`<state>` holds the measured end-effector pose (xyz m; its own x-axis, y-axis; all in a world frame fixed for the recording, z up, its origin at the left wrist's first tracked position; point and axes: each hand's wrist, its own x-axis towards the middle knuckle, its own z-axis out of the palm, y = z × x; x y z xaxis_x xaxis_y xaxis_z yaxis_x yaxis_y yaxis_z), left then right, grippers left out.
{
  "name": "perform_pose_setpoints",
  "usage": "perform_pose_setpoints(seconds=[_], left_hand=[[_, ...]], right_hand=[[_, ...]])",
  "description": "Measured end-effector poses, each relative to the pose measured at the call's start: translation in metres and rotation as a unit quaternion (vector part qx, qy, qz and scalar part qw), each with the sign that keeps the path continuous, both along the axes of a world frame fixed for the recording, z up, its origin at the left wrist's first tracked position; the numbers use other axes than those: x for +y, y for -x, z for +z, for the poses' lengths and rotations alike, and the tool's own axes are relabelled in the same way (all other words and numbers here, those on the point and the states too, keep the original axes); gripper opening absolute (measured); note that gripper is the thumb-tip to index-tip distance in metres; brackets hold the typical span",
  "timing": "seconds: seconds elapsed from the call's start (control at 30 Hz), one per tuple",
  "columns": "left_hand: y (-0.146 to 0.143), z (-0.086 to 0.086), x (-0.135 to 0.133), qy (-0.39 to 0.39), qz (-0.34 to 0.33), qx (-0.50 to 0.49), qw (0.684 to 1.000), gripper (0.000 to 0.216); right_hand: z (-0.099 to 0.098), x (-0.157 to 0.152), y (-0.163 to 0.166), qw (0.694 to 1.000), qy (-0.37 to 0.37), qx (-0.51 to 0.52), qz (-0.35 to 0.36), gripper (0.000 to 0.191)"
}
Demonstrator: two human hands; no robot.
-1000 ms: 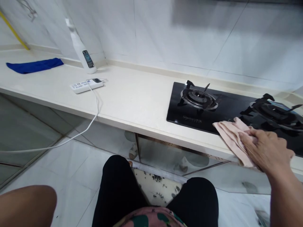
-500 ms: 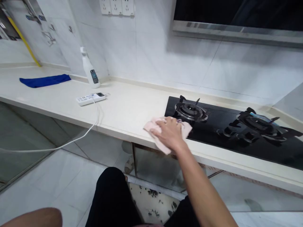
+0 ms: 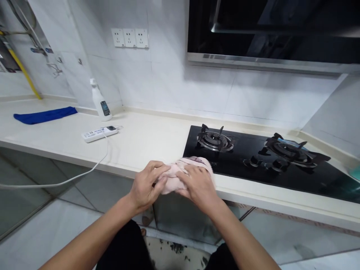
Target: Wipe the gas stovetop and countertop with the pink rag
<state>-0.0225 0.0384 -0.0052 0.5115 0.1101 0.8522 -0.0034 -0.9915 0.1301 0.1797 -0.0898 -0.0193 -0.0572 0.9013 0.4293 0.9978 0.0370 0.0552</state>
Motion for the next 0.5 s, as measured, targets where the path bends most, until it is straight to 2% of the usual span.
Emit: perform_pose_setpoints(seconds=[0.13,0.27,0.37,0.5], left_hand=[[-0.020,-0.008,0.041,0.062,0.032,0.089,0.994,0.024],[-0.022,-0.013,0.074,0.095,0.052,0.159,0.981,0.029],[-0.023,-0.015,0.089,0.111,0.071,0.204,0.970,0.033],[-0.022,-0.021,0.096,0.117,0.077,0.224,0.965,0.035]], right_hand=[[-0.023,-0.061,-0.051,0.994,-0.063,-0.045,-0.078,0.060],[-0.044,-0.125,-0.117,0.984,-0.059,-0.098,-0.138,0.056],[-0.057,-0.174,-0.171,0.977,-0.047,-0.096,-0.183,0.054],[-0.065,-0.247,-0.234,0.959,-0.071,-0.039,-0.271,0.049]])
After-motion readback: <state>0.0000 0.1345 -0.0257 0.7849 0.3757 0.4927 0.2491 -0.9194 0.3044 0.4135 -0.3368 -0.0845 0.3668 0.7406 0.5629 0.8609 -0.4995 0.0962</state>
